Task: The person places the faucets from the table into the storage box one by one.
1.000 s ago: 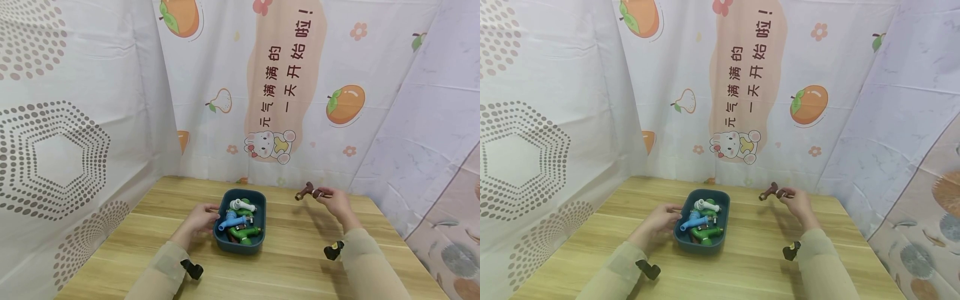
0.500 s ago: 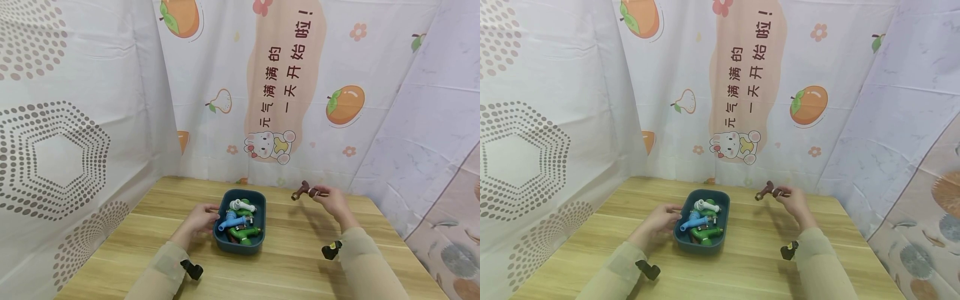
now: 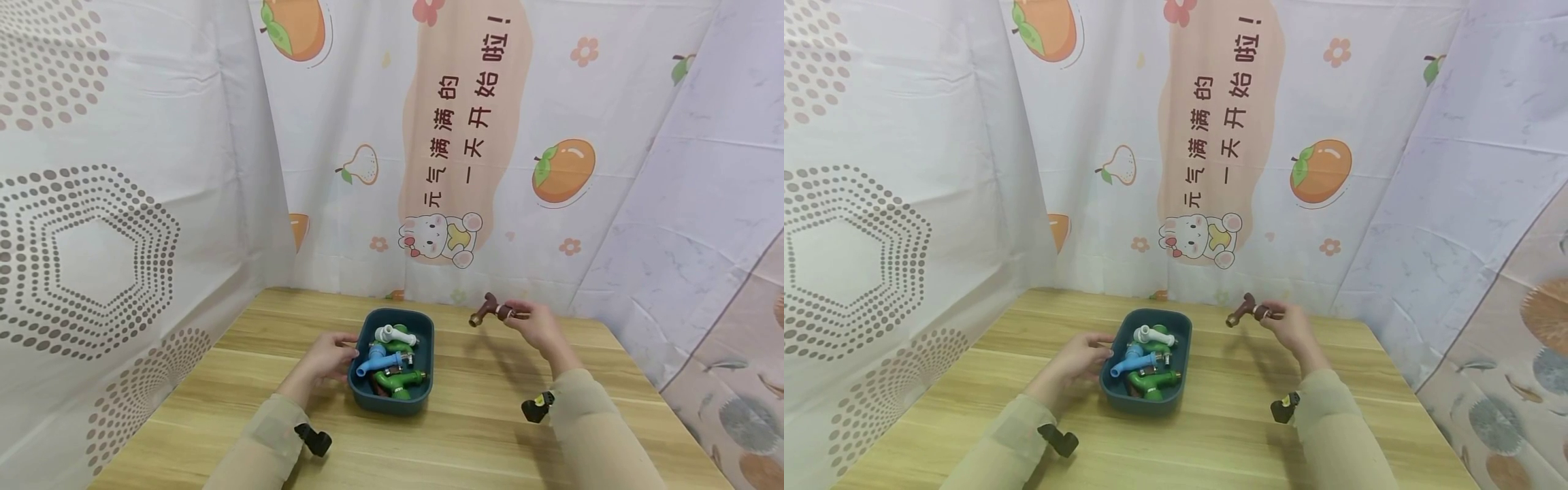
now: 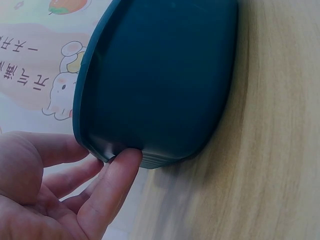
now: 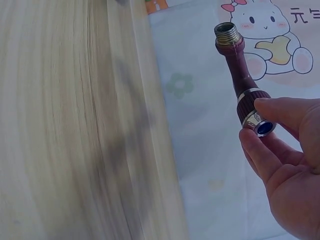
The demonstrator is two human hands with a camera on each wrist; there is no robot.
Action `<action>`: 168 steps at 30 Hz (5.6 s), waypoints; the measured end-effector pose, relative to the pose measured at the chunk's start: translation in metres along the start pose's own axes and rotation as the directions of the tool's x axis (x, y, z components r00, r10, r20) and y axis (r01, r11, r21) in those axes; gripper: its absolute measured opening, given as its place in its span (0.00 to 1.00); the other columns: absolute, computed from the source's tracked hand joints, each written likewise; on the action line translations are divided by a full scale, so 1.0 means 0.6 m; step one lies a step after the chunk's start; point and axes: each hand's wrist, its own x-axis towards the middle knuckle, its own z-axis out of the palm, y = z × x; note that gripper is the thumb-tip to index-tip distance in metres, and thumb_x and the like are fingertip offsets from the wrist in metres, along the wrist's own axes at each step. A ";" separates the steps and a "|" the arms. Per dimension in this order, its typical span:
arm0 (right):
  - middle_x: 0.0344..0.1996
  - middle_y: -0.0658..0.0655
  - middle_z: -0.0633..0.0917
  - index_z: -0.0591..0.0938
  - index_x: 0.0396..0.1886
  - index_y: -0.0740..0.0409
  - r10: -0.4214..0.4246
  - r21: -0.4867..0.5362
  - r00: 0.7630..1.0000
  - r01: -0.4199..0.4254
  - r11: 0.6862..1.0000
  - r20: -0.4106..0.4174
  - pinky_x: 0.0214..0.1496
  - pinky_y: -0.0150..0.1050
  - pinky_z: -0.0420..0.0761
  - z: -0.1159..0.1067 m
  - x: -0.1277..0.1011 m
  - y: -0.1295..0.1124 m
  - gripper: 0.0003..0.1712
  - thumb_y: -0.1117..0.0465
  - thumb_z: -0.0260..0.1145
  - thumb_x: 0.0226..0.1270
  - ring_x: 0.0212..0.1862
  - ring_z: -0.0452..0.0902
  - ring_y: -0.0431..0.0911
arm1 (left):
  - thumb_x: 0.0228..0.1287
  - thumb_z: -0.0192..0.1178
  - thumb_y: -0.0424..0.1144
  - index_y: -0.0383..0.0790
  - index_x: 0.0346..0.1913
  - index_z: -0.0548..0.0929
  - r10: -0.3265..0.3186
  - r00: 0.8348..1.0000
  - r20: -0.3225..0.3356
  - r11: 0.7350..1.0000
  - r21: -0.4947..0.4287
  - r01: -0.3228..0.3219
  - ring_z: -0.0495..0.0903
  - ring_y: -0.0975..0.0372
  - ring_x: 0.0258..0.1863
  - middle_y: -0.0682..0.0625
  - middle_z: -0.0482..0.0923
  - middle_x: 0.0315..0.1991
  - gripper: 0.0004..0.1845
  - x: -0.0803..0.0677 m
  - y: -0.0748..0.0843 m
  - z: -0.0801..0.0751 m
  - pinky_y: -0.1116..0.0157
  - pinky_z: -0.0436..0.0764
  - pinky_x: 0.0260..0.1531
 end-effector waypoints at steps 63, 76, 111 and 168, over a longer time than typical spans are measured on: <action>0.54 0.63 0.85 0.82 0.62 0.62 -0.072 0.084 0.994 0.066 0.994 0.078 0.53 0.49 0.84 0.075 -0.001 -0.075 0.23 0.65 0.71 0.67 0.56 0.81 0.59 | 0.68 0.62 0.29 0.31 0.65 0.78 -0.002 1.000 -0.006 1.000 0.018 0.002 0.84 0.51 0.43 0.37 0.80 0.52 0.23 0.001 -0.002 -0.001 0.53 0.88 0.27; 0.52 0.64 0.86 0.84 0.59 0.63 -0.086 0.117 0.994 0.076 0.990 0.075 0.51 0.48 0.85 0.090 -0.005 -0.090 0.21 0.67 0.72 0.66 0.53 0.83 0.58 | 0.68 0.62 0.30 0.32 0.65 0.78 -0.010 1.000 -0.003 1.000 0.017 0.010 0.83 0.50 0.44 0.37 0.80 0.51 0.23 0.000 -0.001 0.000 0.54 0.88 0.27; 0.48 0.59 0.87 0.86 0.55 0.61 -0.122 0.138 0.984 0.104 0.985 0.128 0.50 0.48 0.86 0.129 -0.020 -0.120 0.18 0.65 0.72 0.65 0.50 0.85 0.55 | 0.69 0.61 0.31 0.34 0.65 0.79 -0.025 1.000 0.000 0.999 0.020 0.025 0.84 0.49 0.47 0.37 0.81 0.52 0.22 0.003 0.000 0.002 0.53 0.88 0.30; 0.50 0.58 0.87 0.87 0.53 0.60 -0.126 0.076 0.975 0.114 0.991 0.181 0.46 0.46 0.87 0.205 -0.026 -0.155 0.19 0.66 0.73 0.62 0.49 0.85 0.53 | 0.69 0.61 0.31 0.33 0.65 0.78 -0.032 0.999 -0.007 0.999 0.027 0.032 0.84 0.51 0.44 0.38 0.82 0.51 0.23 0.006 -0.002 0.001 0.54 0.88 0.29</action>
